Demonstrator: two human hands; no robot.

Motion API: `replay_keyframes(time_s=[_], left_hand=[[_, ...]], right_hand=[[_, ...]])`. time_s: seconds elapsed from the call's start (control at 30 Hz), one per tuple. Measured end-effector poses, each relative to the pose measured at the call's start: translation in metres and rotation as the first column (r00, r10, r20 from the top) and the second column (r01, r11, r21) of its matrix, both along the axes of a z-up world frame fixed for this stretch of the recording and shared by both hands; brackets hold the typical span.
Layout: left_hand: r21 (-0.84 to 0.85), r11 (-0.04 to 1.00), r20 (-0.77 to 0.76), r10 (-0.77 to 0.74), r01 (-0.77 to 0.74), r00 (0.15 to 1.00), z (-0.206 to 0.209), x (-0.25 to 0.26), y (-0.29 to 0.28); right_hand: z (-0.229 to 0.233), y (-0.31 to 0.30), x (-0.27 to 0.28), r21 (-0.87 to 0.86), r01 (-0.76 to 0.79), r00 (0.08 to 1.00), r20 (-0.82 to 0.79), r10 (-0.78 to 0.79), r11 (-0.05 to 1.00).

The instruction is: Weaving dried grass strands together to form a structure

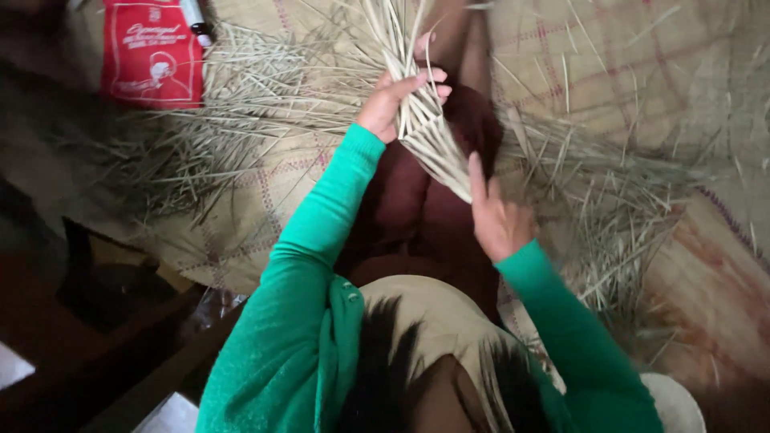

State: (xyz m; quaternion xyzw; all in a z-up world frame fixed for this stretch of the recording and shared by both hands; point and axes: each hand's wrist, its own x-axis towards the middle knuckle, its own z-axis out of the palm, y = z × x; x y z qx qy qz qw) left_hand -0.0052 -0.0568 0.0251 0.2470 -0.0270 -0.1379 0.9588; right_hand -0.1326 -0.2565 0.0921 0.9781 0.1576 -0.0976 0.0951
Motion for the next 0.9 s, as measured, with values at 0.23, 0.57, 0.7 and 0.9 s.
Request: replay_keyframes(time_s=[0.23, 0.57, 0.7, 0.9], left_hand=[[0.054, 0.995, -0.164, -0.068, 0.078, 0.984, -0.060, 0.030, -0.006], [0.761, 0.285, 0.452, 0.411, -0.583, 0.792, -0.136, 0.102, 0.035], [0.869, -0.052, 0.423, 0.596, -0.492, 0.683, -0.108, 0.073, 0.067], [0.673, -0.135, 0.639, -0.389, -0.727, 0.663, 0.055, -0.063, -0.034]], right_hand=[[-0.079, -0.007, -0.054, -0.228, -0.102, 0.908, 0.377, 0.184, 0.968], [-0.079, 0.013, -0.050, -0.164, 0.072, 0.926, 0.377, -0.005, 0.984], [-0.088, 0.016, -0.050, -0.081, 0.134, 0.951, 0.292, -0.105, 0.988], [-0.080, 0.011, -0.045, 0.049, 0.062, 0.998, 0.006, -0.062, 0.997]])
